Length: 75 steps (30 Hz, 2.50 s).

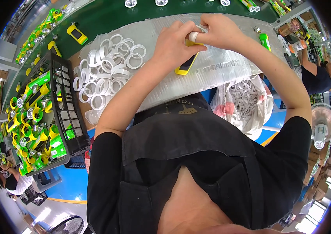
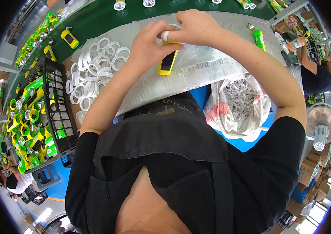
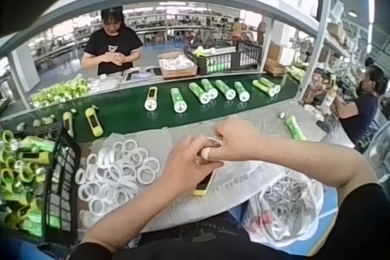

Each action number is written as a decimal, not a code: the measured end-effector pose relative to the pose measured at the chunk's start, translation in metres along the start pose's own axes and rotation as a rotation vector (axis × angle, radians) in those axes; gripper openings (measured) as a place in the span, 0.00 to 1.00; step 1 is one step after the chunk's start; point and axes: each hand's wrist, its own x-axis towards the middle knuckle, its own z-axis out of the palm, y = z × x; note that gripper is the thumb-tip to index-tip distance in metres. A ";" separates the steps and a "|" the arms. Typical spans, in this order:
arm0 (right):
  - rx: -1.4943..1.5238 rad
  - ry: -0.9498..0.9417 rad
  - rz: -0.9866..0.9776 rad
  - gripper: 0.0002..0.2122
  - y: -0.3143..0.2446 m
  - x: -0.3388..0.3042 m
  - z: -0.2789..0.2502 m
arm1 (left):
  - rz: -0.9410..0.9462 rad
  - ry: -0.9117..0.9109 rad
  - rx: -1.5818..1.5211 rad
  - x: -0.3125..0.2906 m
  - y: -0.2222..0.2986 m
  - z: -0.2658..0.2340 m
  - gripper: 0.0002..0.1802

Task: Assembling flashlights by attaching plastic rings and lenses to flashlight bodies on a factory conveyor line.

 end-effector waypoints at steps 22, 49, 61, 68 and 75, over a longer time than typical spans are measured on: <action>0.287 -0.033 -0.412 0.23 0.025 0.010 -0.017 | 0.011 0.001 -0.097 0.004 -0.003 -0.002 0.21; 1.165 0.136 0.000 0.22 -0.041 -0.031 0.115 | -0.340 -0.104 -1.074 0.016 -0.003 -0.035 0.34; 1.678 -0.303 -0.059 0.17 -0.010 -0.039 0.118 | -0.104 -0.266 -0.547 0.031 -0.002 -0.022 0.16; 1.006 0.197 -0.017 0.24 0.072 0.010 0.091 | -0.140 -0.097 -0.078 0.068 -0.083 -0.039 0.06; -0.177 0.849 0.748 0.25 0.291 -0.018 0.103 | -0.198 0.356 0.452 0.158 -0.208 -0.031 0.17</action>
